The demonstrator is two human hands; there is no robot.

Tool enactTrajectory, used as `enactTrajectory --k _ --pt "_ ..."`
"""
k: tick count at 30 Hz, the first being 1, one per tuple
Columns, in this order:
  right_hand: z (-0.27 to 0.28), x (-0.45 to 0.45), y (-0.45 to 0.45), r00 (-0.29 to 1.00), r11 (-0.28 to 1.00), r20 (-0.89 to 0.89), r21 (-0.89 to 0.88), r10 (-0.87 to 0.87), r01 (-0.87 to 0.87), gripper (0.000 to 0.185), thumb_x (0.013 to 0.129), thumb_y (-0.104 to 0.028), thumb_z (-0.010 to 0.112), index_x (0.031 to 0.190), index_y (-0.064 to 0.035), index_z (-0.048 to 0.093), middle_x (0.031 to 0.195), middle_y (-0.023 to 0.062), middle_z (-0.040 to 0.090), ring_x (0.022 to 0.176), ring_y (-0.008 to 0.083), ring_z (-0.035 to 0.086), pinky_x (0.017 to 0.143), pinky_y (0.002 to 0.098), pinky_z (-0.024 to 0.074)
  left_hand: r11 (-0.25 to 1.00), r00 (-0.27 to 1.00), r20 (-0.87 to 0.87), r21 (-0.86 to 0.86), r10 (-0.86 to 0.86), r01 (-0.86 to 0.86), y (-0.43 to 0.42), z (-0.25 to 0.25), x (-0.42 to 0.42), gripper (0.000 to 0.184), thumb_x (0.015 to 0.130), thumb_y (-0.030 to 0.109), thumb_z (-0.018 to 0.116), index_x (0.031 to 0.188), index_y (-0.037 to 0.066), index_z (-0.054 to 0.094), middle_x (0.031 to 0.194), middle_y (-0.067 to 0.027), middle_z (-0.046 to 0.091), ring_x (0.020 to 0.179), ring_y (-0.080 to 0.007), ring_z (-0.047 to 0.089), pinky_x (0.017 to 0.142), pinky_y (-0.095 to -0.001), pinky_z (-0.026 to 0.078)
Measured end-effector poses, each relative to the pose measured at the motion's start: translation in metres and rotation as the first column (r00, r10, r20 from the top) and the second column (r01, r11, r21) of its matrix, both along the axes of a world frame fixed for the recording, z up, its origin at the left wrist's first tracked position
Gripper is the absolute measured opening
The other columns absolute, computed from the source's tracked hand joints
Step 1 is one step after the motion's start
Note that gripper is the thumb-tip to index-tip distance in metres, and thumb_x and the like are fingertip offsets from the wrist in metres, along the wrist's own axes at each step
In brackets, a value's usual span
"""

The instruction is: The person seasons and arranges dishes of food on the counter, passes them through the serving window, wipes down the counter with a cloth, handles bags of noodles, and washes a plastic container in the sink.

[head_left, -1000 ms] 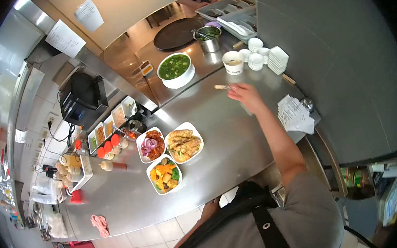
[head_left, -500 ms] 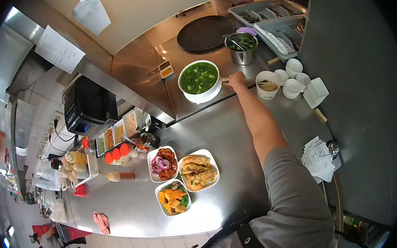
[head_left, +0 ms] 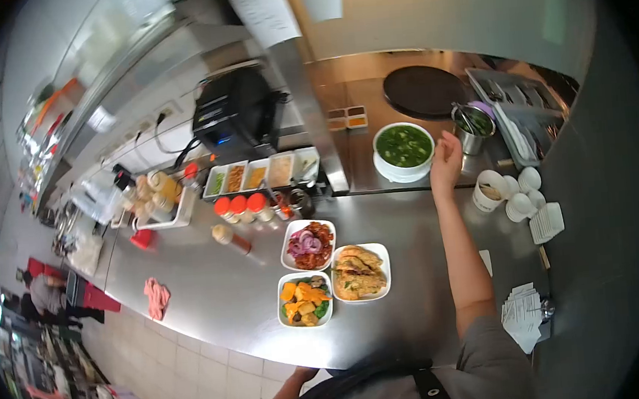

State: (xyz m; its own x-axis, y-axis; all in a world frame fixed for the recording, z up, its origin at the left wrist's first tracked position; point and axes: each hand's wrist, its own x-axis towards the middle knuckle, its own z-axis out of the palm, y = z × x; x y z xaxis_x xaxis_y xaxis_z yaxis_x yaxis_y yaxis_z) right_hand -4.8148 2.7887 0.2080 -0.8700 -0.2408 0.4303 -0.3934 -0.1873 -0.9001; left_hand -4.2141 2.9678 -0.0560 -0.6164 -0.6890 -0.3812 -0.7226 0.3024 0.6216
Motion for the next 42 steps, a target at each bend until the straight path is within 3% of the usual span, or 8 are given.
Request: enactTrajectory --k 7,12,16,22,29,32,35,42 --pt "0.225 0.219 -0.025 0.608 0.721 -0.567 -0.035 0.556 -0.692 0.01 0.089 -0.007 0.056 0.095 -0.0052 0.064 0.093 0.0059 0.056 0.081 0.0135 0.057 0.064 0.024 0.0469 0.987 0.937 0.345 0.16 -0.056 0.0 -0.004 -0.051 0.088 0.036 0.08 0.03 0.058 0.112 0.015 0.064 0.104 -0.0176 0.065 0.099 -0.0323 0.062 0.086 -0.0379 0.049" --pt "0.261 0.326 -0.108 0.327 0.58 -0.635 0.238 0.7 -0.779 0.02 0.087 -0.019 0.059 0.102 -0.0067 0.066 0.105 0.0097 0.054 0.091 0.0194 0.057 0.081 0.0307 0.0483 0.879 0.886 0.279 0.204 0.37 -0.431 0.027 -0.024 0.129 0.037 0.08 0.029 0.061 0.111 0.01 0.063 0.092 -0.0171 0.068 0.086 -0.0273 0.067 0.078 -0.035 0.052" --pt "0.29 0.376 -0.202 0.186 0.207 -0.099 0.284 0.978 -0.936 0.031 0.085 -0.026 0.061 0.112 -0.0114 0.065 0.117 0.0072 0.057 0.1 0.0162 0.054 0.085 0.0285 0.0433 0.649 0.718 0.173 0.326 0.674 -0.688 0.065 0.004 0.155 0.029 0.083 0.012 0.057 0.109 0.001 0.061 0.084 -0.0143 0.068 0.072 -0.0184 0.067 0.066 -0.0315 0.052" --pt "0.29 0.409 -0.254 0.209 0.208 0.009 0.057 0.978 -0.976 0.035 0.09 -0.028 0.056 0.121 -0.0103 0.059 0.125 0.0059 0.055 0.12 0.0178 0.047 0.095 0.0321 0.0384 0.327 0.219 -0.285 0.414 0.933 -0.849 0.097 -0.031 0.187 0.021 0.087 0.001 0.047 0.102 -0.003 0.06 0.085 -0.0109 0.066 0.069 -0.0162 0.063 0.06 -0.0279 0.049" --pt "0.13 0.457 -0.056 -0.512 -0.415 0.381 -0.311 0.77 -0.855 0.031 0.093 -0.017 0.052 0.117 0.0009 0.056 0.111 0.0136 0.062 0.1 0.0202 0.062 0.089 0.0313 0.0494 0.321 0.083 -0.605 0.297 0.792 -0.899 0.026 0.107 0.121 0.027 0.095 0.022 0.053 0.105 -0.002 0.059 0.095 -0.0064 0.062 0.082 -0.0118 0.056 0.071 -0.0257 0.045" --pt "-0.025 0.474 0.046 -0.196 -0.401 0.625 0.204 0.756 -0.893 0.028 0.091 -0.019 0.059 0.114 -0.0029 0.061 0.1 0.0061 0.066 0.091 0.013 0.062 0.082 0.0275 0.05 0.306 0.098 -0.699 0.179 0.708 -0.935 -0.004 0.16 0.087 0.031 0.091 0.017 0.056 0.118 0.002 0.054 0.121 -0.0107 0.056 0.111 -0.0237 0.053 0.091 -0.0355 0.043" --pt "-0.104 0.452 0.123 0.1 -0.329 0.53 0.651 0.842 -0.684 0.022 0.088 -0.019 0.06 0.098 -0.0007 0.067 0.089 0.0104 0.066 0.078 0.0124 0.061 0.067 0.029 0.0484 0.439 0.601 -0.609 -0.414 0.517 -0.797 -0.02 0.167 0.071 0.031 0.085 0.016 0.061 0.115 0.008 0.059 0.123 -0.0089 0.055 0.119 -0.0296 0.046 0.1 -0.0426 0.035" --pt "-0.128 0.381 0.194 0.398 0.099 0.301 0.677 0.867 -0.729 0.019 0.081 -0.018 0.062 0.089 -0.0018 0.069 0.079 0.0159 0.063 0.082 0.0281 0.058 0.07 0.037 0.0459 0.818 0.977 -0.209 -0.567 -0.033 -0.093 -0.02 0.166 0.003 0.031 0.08 0.022 0.066 0.109 0.015 0.063 0.126 -0.0028 0.054 0.127 -0.0276 0.039 0.107 -0.0507 0.022"
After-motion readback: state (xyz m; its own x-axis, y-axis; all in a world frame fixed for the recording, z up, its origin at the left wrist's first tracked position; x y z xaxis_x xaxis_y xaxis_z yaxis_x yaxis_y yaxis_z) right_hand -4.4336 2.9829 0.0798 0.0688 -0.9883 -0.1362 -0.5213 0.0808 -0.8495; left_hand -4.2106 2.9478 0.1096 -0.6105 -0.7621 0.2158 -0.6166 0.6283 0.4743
